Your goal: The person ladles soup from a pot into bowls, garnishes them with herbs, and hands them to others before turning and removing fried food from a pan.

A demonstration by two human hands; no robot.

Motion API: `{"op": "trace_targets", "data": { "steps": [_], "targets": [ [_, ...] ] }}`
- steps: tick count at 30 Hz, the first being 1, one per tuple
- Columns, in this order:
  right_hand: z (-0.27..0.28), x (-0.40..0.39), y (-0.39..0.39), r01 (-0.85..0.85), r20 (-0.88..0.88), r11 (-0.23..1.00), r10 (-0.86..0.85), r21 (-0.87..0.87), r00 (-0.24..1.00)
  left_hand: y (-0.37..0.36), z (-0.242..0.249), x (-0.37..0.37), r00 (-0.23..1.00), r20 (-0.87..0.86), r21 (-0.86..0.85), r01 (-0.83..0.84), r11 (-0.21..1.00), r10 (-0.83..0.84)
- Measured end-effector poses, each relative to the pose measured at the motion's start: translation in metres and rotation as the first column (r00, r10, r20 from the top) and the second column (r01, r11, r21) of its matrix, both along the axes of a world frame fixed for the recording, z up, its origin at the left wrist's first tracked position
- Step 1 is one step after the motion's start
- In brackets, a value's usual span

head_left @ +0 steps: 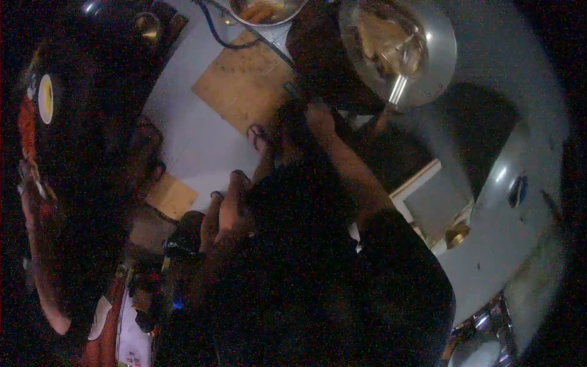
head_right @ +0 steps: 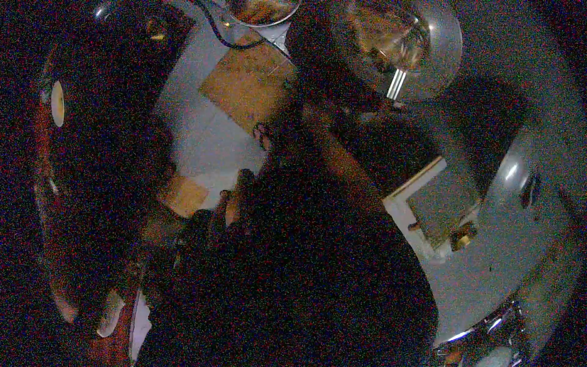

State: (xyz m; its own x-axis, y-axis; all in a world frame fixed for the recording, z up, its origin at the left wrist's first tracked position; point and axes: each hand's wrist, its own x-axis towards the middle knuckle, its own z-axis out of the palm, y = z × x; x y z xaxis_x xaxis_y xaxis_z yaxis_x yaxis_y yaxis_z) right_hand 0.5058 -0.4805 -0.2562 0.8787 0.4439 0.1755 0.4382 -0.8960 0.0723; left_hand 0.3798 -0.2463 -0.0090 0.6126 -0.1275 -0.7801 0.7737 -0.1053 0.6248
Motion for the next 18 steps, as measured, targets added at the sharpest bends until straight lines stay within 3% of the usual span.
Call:
{"op": "trace_targets", "data": {
  "steps": [2, 3, 5, 9, 11, 14, 15, 17, 18],
  "targets": [
    [-0.010, 0.019, 0.011, 0.220, -0.376, 0.963, -0.263, -0.154, 0.888, -0.004, 0.000, 0.002, 0.999, 0.010, -0.001, -0.046, 0.999, 0.046],
    [-0.014, 0.029, 0.011, 0.221, -0.379, 0.963, -0.263, -0.153, 0.887, -0.004, 0.000, 0.002, 0.998, 0.014, -0.003, -0.064, 0.998, 0.065],
    [-0.025, 0.046, 0.008, 0.183, -0.526, 0.931, -0.332, -0.316, 0.783, 0.004, 0.006, 0.009, 0.996, 0.038, 0.009, -0.078, 0.997, 0.078],
    [-0.054, 0.050, -0.014, 0.055, -0.497, 0.955, -0.200, -0.292, 0.844, 0.022, 0.008, 0.010, 0.991, 0.087, 0.063, -0.111, 0.992, 0.105],
    [-0.072, 0.044, -0.019, 0.091, -0.393, 0.988, -0.134, -0.128, 0.910, 0.043, 0.005, 0.007, 0.985, 0.133, 0.122, -0.130, 0.984, 0.113],
    [-0.228, 0.044, -0.065, 0.205, -0.314, 0.979, -0.201, -0.022, 0.928, 0.108, -0.006, 0.007, 0.958, 0.272, 0.307, -0.173, 0.936, 0.088],
    [-0.234, 0.042, -0.069, 0.205, -0.319, 0.979, -0.201, -0.023, 0.926, 0.137, -0.015, 0.005, 0.944, 0.325, 0.393, -0.195, 0.899, 0.063],
    [-0.239, 0.037, -0.080, -0.139, -0.325, 0.965, 0.061, -0.223, 0.944, 0.203, -0.038, 0.001, 0.914, 0.404, 0.591, -0.220, 0.776, -0.048],
    [-0.226, 0.030, -0.079, -0.140, -0.326, 0.964, 0.062, -0.224, 0.943, 0.231, -0.047, -0.001, 0.906, 0.414, 0.654, -0.225, 0.723, -0.092]
  ]
}}
